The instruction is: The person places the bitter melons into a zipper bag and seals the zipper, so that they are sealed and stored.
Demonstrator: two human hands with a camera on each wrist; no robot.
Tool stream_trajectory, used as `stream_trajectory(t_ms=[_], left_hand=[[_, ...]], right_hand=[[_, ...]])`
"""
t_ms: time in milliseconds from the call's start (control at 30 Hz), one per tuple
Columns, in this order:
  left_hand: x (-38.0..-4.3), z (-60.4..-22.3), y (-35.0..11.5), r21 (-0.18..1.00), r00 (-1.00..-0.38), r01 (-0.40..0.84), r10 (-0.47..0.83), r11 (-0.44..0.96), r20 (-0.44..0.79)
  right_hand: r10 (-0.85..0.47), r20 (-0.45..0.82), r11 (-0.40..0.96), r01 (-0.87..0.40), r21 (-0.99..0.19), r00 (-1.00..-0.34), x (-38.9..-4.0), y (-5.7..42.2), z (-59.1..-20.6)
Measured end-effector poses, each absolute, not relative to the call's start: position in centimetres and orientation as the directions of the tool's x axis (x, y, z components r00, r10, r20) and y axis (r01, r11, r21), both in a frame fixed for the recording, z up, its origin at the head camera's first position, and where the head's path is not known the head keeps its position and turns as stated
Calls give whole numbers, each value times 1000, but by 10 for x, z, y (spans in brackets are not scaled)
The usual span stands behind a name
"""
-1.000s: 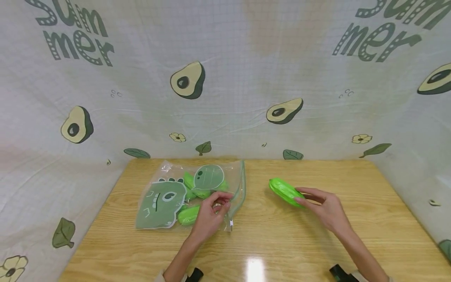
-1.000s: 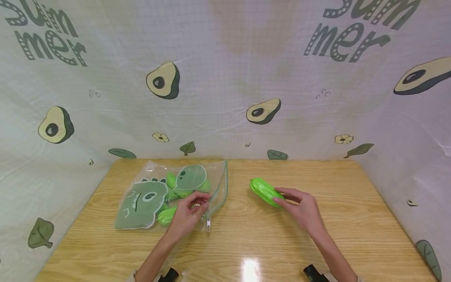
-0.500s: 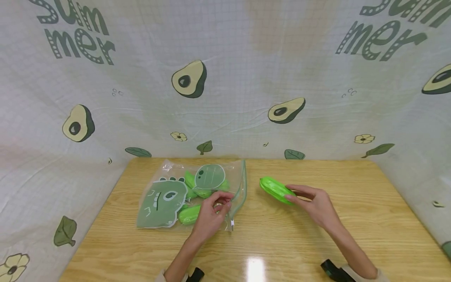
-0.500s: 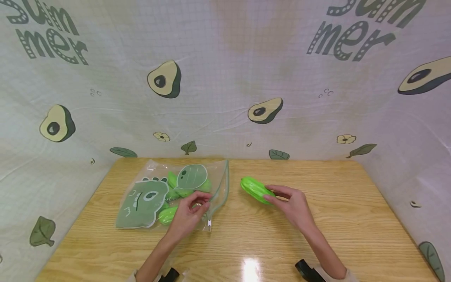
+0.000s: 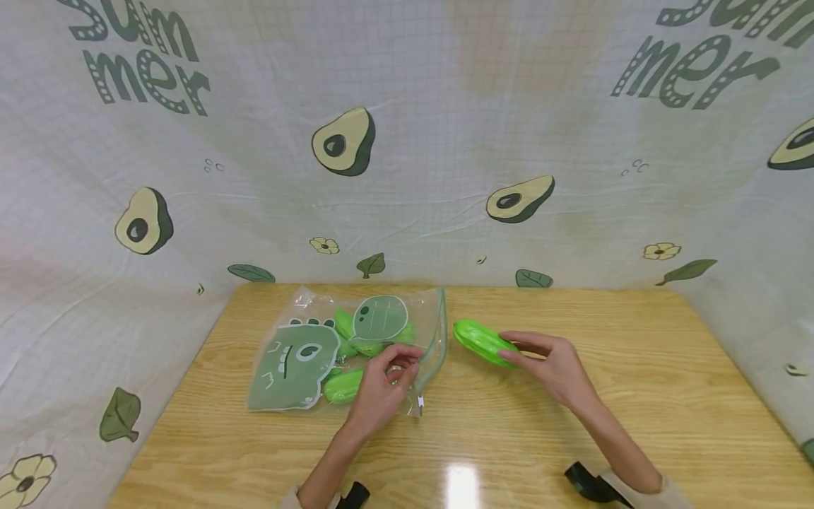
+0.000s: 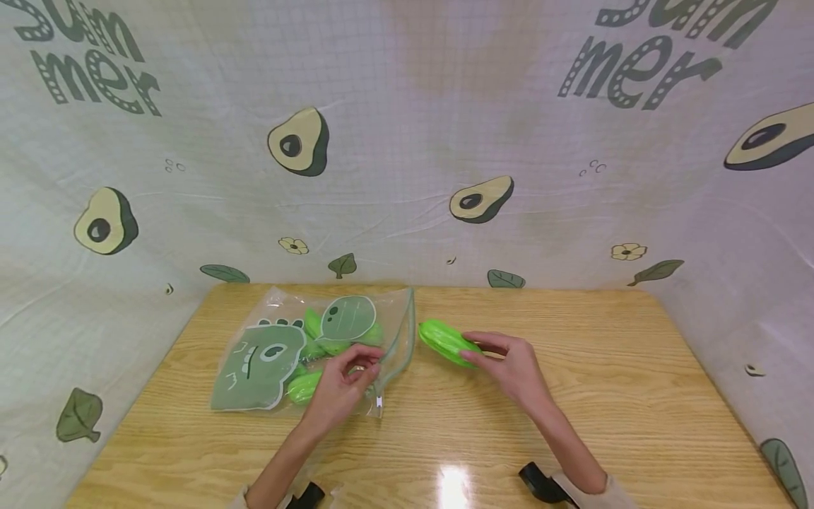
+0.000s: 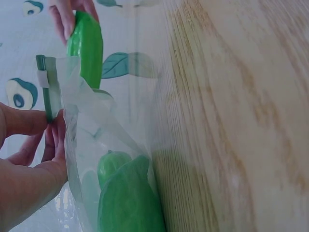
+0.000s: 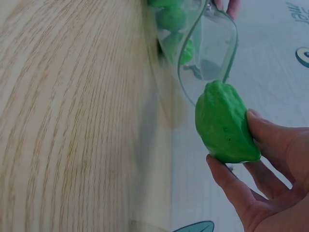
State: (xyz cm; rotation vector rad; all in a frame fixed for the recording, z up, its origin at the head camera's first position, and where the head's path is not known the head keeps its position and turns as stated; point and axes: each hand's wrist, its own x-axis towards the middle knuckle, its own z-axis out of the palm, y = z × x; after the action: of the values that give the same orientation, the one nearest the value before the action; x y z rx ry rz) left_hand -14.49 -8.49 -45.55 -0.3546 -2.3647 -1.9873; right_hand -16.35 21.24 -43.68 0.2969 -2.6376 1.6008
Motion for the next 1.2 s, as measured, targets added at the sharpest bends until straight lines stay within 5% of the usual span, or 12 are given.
stream_trajectory(t_ms=[1200], left_hand=[[-145, -455, -85, 963, -970, 210, 162, 170, 183]], right_hand=[[-298, 140, 376, -251, -892, -944, -185, 165, -448]])
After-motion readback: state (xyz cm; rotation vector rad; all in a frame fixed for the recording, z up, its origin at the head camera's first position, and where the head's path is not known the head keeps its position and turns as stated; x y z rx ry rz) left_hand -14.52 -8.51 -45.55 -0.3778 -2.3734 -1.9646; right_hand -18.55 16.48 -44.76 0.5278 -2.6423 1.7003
